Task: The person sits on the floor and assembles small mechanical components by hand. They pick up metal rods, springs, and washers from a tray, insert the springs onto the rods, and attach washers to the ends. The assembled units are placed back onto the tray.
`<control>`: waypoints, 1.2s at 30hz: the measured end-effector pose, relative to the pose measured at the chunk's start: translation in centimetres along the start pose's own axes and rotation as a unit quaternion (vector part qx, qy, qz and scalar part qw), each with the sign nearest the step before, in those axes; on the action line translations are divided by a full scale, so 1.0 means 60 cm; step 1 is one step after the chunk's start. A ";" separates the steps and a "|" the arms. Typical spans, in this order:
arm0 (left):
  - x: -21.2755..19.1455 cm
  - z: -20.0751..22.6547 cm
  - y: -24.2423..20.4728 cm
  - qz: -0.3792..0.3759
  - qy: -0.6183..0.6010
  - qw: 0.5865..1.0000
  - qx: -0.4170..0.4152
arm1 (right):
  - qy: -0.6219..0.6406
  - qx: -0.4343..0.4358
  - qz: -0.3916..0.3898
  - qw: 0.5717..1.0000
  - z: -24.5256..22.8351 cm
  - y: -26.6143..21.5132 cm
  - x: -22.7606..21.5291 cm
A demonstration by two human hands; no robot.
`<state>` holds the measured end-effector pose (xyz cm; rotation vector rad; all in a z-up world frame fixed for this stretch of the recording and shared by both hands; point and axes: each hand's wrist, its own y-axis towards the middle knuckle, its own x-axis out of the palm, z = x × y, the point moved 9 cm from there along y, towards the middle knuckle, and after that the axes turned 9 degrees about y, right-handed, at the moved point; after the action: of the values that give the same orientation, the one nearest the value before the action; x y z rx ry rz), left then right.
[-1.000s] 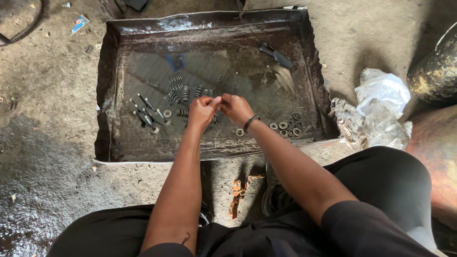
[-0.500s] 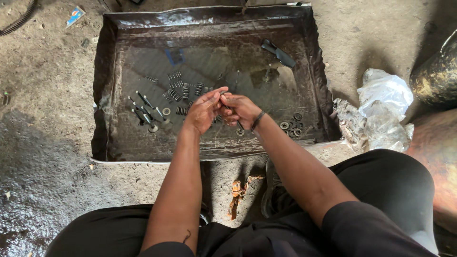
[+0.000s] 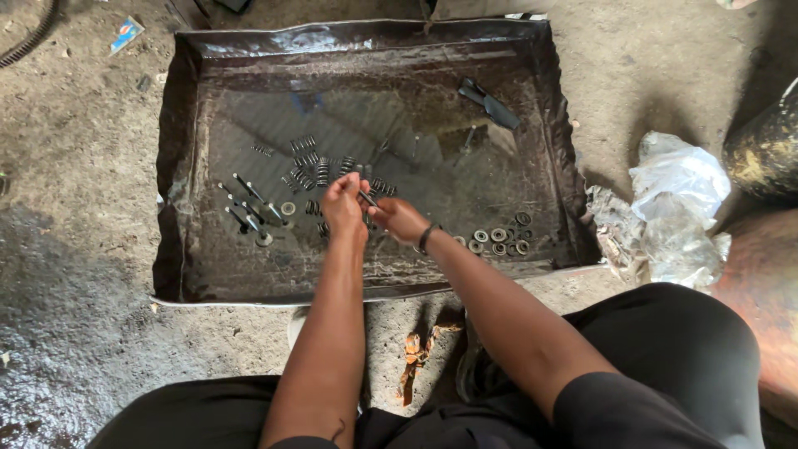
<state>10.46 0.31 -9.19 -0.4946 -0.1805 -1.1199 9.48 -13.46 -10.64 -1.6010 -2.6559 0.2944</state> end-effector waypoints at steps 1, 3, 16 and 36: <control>-0.005 -0.002 0.001 0.007 -0.003 1.000 0.007 | 0.018 0.029 0.002 0.999 0.024 0.000 -0.005; -0.018 -0.003 0.000 0.030 -0.017 0.999 -0.003 | 0.086 0.094 -0.005 0.992 0.077 -0.004 -0.012; -0.101 -0.136 0.059 0.038 -0.024 0.996 -0.079 | 0.174 0.288 0.233 0.912 0.313 -0.059 -0.218; -0.124 -0.212 0.068 -0.049 0.044 0.983 -0.171 | 0.540 0.280 0.074 0.790 0.261 0.034 -0.129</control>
<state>9.51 1.85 -24.37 -0.7463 0.0693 -1.2744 13.05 -21.62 -25.83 -1.1945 -1.3912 0.0853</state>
